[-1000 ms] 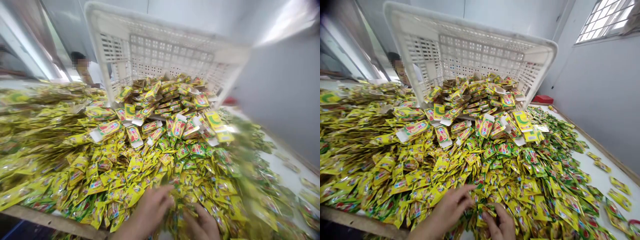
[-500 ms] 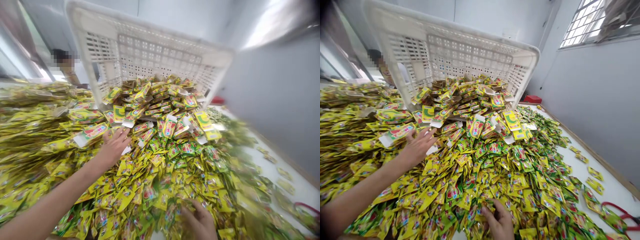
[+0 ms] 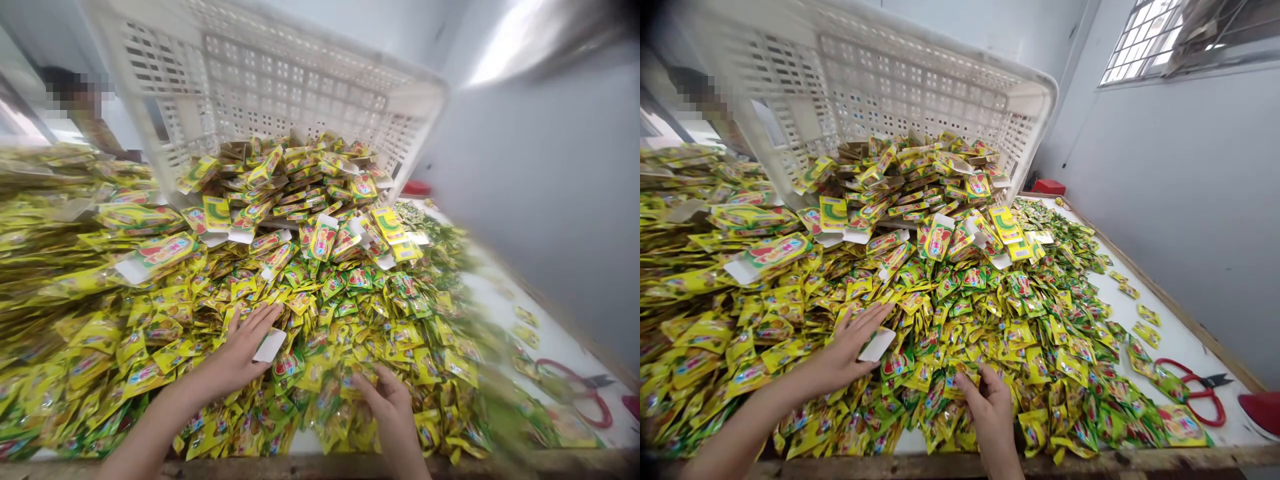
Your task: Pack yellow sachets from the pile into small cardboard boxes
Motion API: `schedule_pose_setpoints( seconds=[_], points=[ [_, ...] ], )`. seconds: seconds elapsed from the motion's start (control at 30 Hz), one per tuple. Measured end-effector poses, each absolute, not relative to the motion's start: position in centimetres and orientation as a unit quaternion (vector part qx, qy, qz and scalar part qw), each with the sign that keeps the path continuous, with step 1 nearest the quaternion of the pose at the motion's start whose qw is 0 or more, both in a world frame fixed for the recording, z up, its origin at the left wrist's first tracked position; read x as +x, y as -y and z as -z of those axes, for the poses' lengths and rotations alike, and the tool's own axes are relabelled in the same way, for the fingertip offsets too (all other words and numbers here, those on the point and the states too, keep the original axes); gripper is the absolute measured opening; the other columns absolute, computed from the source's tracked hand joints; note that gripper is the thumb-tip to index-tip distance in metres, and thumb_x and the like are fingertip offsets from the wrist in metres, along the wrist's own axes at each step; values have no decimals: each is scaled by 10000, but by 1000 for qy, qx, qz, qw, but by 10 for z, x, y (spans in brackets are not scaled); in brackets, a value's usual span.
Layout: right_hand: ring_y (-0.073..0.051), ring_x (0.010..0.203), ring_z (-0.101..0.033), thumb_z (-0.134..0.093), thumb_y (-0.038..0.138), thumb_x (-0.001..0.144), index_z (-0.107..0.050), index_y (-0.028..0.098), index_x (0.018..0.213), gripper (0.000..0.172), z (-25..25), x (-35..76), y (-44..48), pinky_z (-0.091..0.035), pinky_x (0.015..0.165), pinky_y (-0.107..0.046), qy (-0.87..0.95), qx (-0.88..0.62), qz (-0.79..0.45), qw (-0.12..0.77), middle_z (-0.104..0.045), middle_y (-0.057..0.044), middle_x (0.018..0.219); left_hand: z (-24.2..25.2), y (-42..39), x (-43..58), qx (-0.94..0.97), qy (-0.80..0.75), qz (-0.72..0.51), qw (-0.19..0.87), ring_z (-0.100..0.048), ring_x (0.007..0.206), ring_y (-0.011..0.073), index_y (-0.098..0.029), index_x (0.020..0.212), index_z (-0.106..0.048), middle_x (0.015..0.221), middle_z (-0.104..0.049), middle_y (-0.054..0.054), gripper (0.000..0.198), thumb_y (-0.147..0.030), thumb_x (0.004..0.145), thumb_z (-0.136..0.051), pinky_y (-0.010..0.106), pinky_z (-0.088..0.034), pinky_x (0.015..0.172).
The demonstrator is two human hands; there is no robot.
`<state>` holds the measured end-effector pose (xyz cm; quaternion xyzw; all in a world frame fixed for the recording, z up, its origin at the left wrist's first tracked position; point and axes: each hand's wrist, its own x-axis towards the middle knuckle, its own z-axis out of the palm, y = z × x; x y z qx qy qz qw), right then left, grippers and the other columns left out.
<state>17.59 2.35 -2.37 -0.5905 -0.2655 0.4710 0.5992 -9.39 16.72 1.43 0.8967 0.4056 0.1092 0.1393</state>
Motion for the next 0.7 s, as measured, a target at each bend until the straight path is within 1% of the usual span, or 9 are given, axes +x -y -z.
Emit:
schedule_pose_setpoints(
  seconds=[0.07,0.13,0.2,0.27,0.33,0.4,0.47,0.6,0.7],
  points=[
    [-84,407,-416,-802,414,674,-591,178,734,323,31,180,-20,-320,375,-194,260,-595,-471,598,-438,72,529,-23,-179,-104,908,-379,-79,163,-312,1410,330,-320,1452,-363,1525,-395,96,769,-244,754,-678,544,-132,1141],
    [-89,398,-428,-801,427,669,-595,178,745,332,32,184,-21,-318,368,-198,259,-600,-470,593,-448,73,526,-35,-190,-111,904,-393,-65,156,-413,1327,359,-301,1278,-558,1412,-529,102,680,-324,641,-793,526,-243,1084],
    [-89,394,-420,-797,439,669,-614,173,750,333,25,185,-25,-316,372,-203,267,-606,-469,585,-449,73,519,-46,-194,-109,893,-427,-73,126,-514,1195,368,-251,1090,-624,1234,-639,103,608,-387,541,-849,514,-298,1018],
    [-107,436,-457,-781,444,693,-643,167,774,319,7,181,-32,-355,409,-214,284,-610,-452,586,-477,58,534,-53,-186,-96,883,-449,-99,95,-584,1046,343,-218,1001,-609,1048,-689,88,568,-442,534,-843,467,-335,959],
    [-142,544,-534,-737,426,755,-671,167,836,279,-17,174,-40,-424,493,-234,319,-602,-413,604,-557,22,611,-53,-166,-74,868,-470,-125,101,-626,865,289,-219,1003,-591,868,-689,48,523,-495,605,-789,364,-394,820],
    [-177,689,-591,-675,374,827,-685,180,909,211,-39,165,-48,-477,615,-264,383,-574,-361,627,-633,-20,758,-46,-140,-45,842,-496,-136,164,-615,670,227,-240,1015,-567,719,-650,-5,466,-521,677,-721,277,-376,616],
    [-194,814,-600,-650,288,846,-693,202,948,140,-52,157,-56,-485,730,-290,473,-549,-298,621,-648,-40,880,-35,-116,-16,801,-528,-146,241,-576,539,187,-249,950,-526,617,-599,-47,371,-480,709,-688,246,-314,507],
    [-174,830,-562,-600,87,787,-684,216,875,177,-40,154,-61,-445,750,-278,595,-583,-217,509,-591,-23,878,-10,-87,26,720,-589,-209,300,-562,506,174,-251,809,-433,547,-536,-70,218,-248,707,-626,231,-313,510],
    [-149,757,-531,-577,42,746,-615,197,730,161,-22,164,-56,-402,680,-253,631,-629,-214,401,-539,2,807,3,-77,39,697,-585,-238,339,-590,560,187,-247,860,-470,614,-571,-46,207,-182,703,-588,237,-336,538]
  ],
)
